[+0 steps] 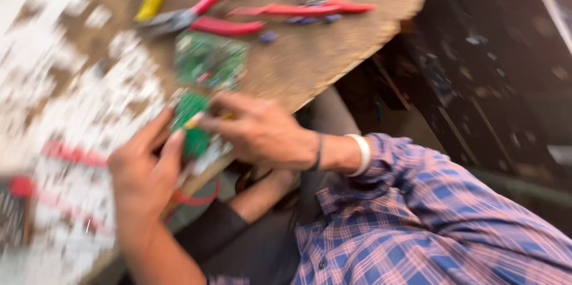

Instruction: The person uses a yellow screwdriver to adjust components on a green circuit board, then uses red pliers to manipulate wires and parts. They connect multimeter probes to the board to test electrical continuity.

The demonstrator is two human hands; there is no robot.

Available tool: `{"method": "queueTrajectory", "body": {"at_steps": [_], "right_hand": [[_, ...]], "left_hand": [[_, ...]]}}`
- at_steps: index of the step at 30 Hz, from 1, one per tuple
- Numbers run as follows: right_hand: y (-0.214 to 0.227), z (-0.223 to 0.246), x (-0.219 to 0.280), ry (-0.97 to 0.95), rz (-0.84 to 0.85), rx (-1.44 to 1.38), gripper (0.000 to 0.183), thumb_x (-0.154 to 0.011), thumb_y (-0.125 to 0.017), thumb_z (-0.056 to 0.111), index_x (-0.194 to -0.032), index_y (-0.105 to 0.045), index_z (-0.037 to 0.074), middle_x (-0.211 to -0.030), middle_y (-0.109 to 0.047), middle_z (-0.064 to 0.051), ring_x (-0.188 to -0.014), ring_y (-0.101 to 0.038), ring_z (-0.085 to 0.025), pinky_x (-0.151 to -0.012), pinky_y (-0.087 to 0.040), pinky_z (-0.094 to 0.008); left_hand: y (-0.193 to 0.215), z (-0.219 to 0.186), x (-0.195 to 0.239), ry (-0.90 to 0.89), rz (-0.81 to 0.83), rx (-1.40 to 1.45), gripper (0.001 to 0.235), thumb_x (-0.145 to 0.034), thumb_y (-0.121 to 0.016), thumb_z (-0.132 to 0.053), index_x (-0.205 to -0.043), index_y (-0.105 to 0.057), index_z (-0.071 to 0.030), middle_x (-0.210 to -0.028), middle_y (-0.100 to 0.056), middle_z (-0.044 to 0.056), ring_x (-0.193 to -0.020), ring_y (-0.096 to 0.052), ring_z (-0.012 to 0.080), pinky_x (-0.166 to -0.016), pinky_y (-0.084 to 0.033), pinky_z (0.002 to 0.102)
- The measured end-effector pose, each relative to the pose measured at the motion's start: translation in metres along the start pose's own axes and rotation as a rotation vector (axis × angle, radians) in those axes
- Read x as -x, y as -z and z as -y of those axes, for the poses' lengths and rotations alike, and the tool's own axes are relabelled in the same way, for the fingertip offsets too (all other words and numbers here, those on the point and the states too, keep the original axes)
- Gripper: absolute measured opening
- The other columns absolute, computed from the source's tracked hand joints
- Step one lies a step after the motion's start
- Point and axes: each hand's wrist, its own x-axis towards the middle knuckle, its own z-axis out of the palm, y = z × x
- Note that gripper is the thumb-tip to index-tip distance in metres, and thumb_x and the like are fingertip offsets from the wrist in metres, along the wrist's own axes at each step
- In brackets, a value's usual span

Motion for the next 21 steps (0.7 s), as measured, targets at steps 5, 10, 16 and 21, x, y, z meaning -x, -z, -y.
{"method": "queueTrajectory", "body": {"at_steps": [5, 10, 16, 21], "right_hand": [[0.002, 0.004, -0.002, 0.034, -0.129, -0.079, 0.041, -0.088, -0.068, 0.006, -0.13, -0.064, 0.01, -0.116, -0.059, -0.009, -0.101, -0.067, -0.025, -0.078, -0.058, -0.037], [-0.002, 0.006, -0.001, 0.007, -0.148, -0.058, 0.039, -0.09, -0.069, 0.006, -0.128, -0.065, 0.01, -0.113, -0.058, -0.008, -0.101, -0.067, -0.025, -0.078, -0.058, -0.037], [-0.003, 0.003, 0.004, 0.011, -0.146, -0.074, 0.038, -0.091, -0.07, 0.006, -0.128, -0.064, 0.009, -0.113, -0.059, -0.009, -0.098, -0.067, -0.026, -0.077, -0.058, -0.038], [0.0, 0.009, 0.001, 0.017, -0.117, -0.113, 0.038, -0.089, -0.067, 0.002, -0.127, -0.065, 0.008, -0.108, -0.059, -0.009, -0.093, -0.067, -0.026, -0.073, -0.059, -0.037]], "left_hand": [[-0.008, -0.003, -0.006, 0.11, 0.024, 0.164, 0.045, -0.098, -0.066, -0.002, -0.142, -0.061, 0.006, -0.096, -0.075, 0.017, -0.07, -0.066, 0.0108, -0.062, -0.056, 0.026], [-0.009, 0.003, -0.004, 0.147, -0.001, 0.128, 0.046, -0.097, -0.068, -0.003, -0.142, -0.061, 0.006, -0.098, -0.077, 0.016, -0.07, -0.066, 0.0101, -0.061, -0.057, 0.026], [-0.01, 0.001, -0.006, 0.083, 0.004, 0.155, 0.045, -0.098, -0.068, -0.003, -0.141, -0.06, 0.007, -0.1, -0.077, 0.015, -0.074, -0.066, 0.0077, -0.063, -0.056, 0.023], [-0.011, -0.006, -0.005, 0.159, -0.002, 0.171, 0.043, -0.099, -0.064, -0.01, -0.139, -0.062, 0.004, -0.09, -0.076, 0.01, -0.062, -0.064, 0.0087, -0.054, -0.054, 0.024]]}}
